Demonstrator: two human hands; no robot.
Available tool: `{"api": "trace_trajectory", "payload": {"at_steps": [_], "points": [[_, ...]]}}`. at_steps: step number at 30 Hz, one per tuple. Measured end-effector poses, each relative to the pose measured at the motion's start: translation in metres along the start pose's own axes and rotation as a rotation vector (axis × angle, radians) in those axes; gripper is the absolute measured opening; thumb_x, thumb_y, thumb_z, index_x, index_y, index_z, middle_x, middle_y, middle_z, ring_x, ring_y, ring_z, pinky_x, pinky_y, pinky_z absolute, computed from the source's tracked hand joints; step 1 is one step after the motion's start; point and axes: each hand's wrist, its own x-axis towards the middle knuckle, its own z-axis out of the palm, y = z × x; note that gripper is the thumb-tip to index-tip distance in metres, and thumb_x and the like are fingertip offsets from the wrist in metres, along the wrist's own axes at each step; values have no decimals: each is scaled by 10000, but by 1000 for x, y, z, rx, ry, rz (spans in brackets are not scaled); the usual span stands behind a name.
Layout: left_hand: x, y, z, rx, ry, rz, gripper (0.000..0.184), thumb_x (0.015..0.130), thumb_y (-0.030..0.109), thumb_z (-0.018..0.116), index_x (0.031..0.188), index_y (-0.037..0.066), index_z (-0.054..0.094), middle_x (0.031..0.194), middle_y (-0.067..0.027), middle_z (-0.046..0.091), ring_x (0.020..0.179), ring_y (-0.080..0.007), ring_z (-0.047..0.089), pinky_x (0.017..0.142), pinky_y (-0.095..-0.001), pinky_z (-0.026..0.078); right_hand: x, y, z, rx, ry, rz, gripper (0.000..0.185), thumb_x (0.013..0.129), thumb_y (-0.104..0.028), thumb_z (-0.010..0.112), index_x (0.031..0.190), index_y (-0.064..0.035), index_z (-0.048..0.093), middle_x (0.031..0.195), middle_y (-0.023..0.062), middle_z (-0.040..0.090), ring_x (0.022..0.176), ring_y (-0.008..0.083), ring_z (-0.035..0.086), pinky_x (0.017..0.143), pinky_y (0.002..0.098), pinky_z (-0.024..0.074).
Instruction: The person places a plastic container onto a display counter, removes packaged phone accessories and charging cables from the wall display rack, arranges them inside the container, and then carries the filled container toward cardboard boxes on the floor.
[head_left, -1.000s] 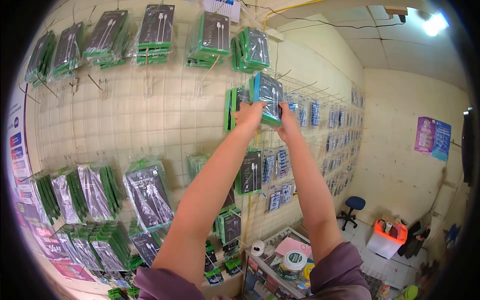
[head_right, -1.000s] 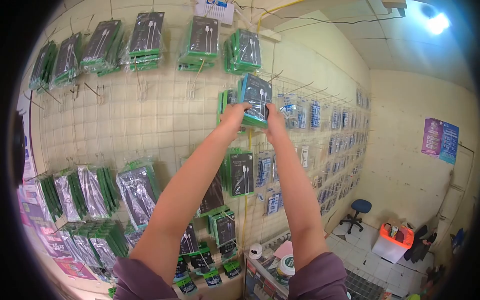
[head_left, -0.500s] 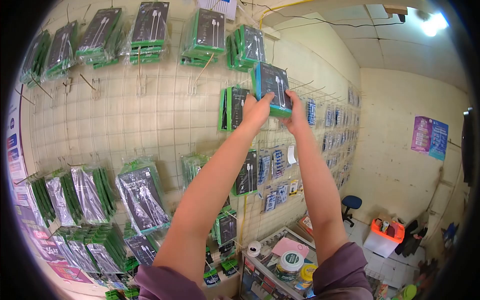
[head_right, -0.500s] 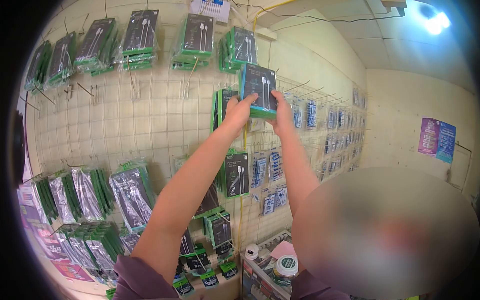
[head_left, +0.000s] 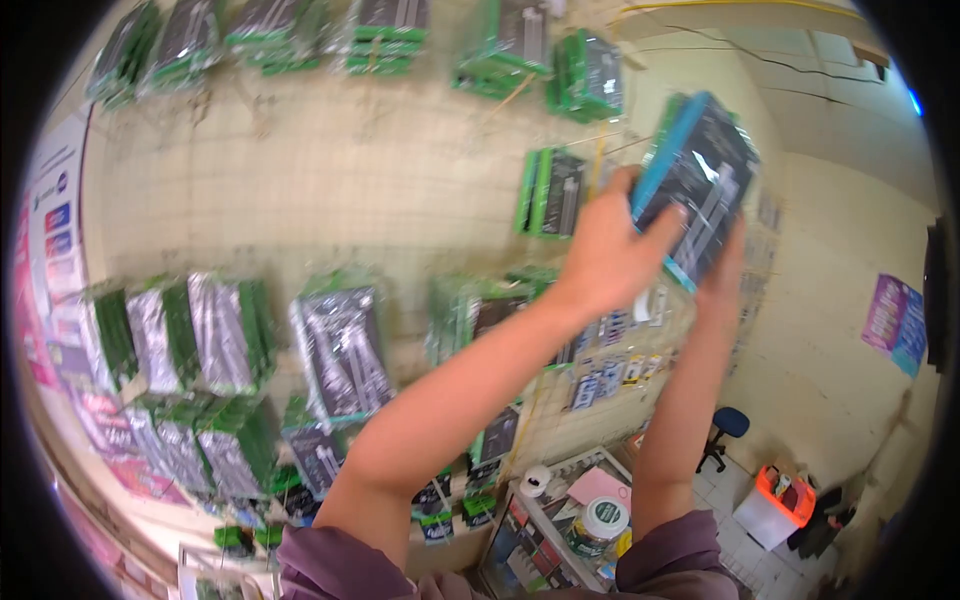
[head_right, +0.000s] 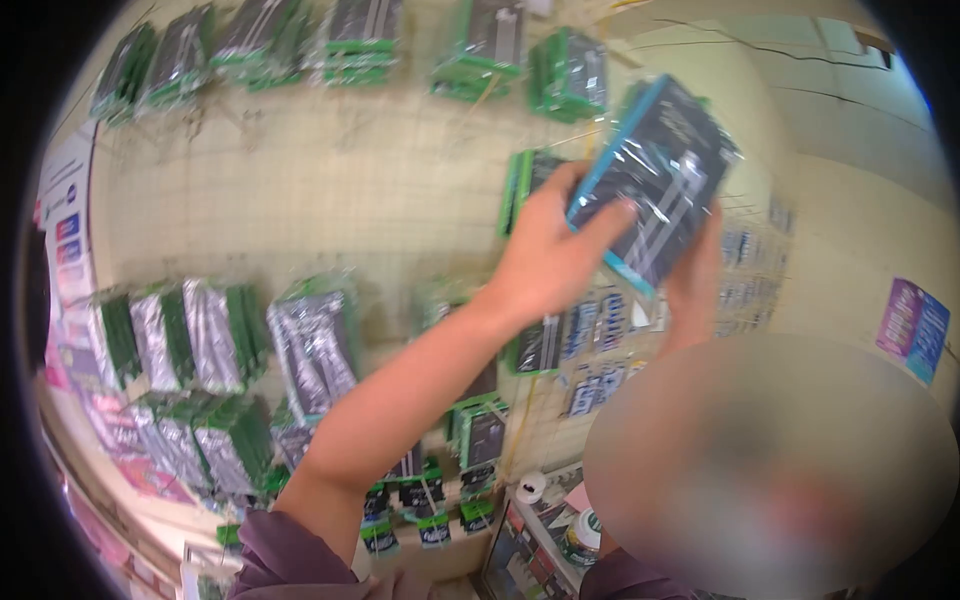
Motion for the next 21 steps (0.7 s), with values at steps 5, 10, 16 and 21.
{"api": "trace_trajectory", "payload": {"at_steps": [5, 10, 16, 21], "points": [[-107, 51, -74, 113, -39, -130, 496, 852, 177, 651, 1226, -85, 459, 1018, -155, 622, 949, -161, 578, 851, -311, 458, -112, 7, 48, -62, 339, -123, 628, 981, -441, 350, 1440, -19, 283, 1475, 134, 316, 1352, 263, 314, 1127, 399, 197], [-223, 107, -175, 195, -39, -262, 571, 848, 130, 660, 1324, -56, 405, 1146, -153, 562, 1067, -185, 524, 914, -321, 420, -214, 58, 92, 251, 80, 156, 726, 945, -507, 369, 1403, 52, 309, 1448, 176, 344, 1299, 287, 382, 1059, 434, 327], [-386, 217, -287, 519, 131, -563, 593, 779, 122, 726, 1302, -10, 480, 1119, -113, 546, 1009, -211, 521, 875, -310, 397, -320, 109, 233, 408, -842, 431, 866, 802, -463, 665, 1366, 107, 338, 1339, 179, 475, 1124, 182, 534, 950, 296, 406], [-528, 298, -295, 491, 647, -740, 577, 742, 77, 745, 1269, -8, 524, 1123, -77, 564, 1010, -170, 533, 875, -288, 413, -452, 134, 353, 305, -1603, 499, 732, 671, -222, 834, 1243, 39, 457, 1058, 152, 641, 935, 188, 637, 811, 303, 492]]}}
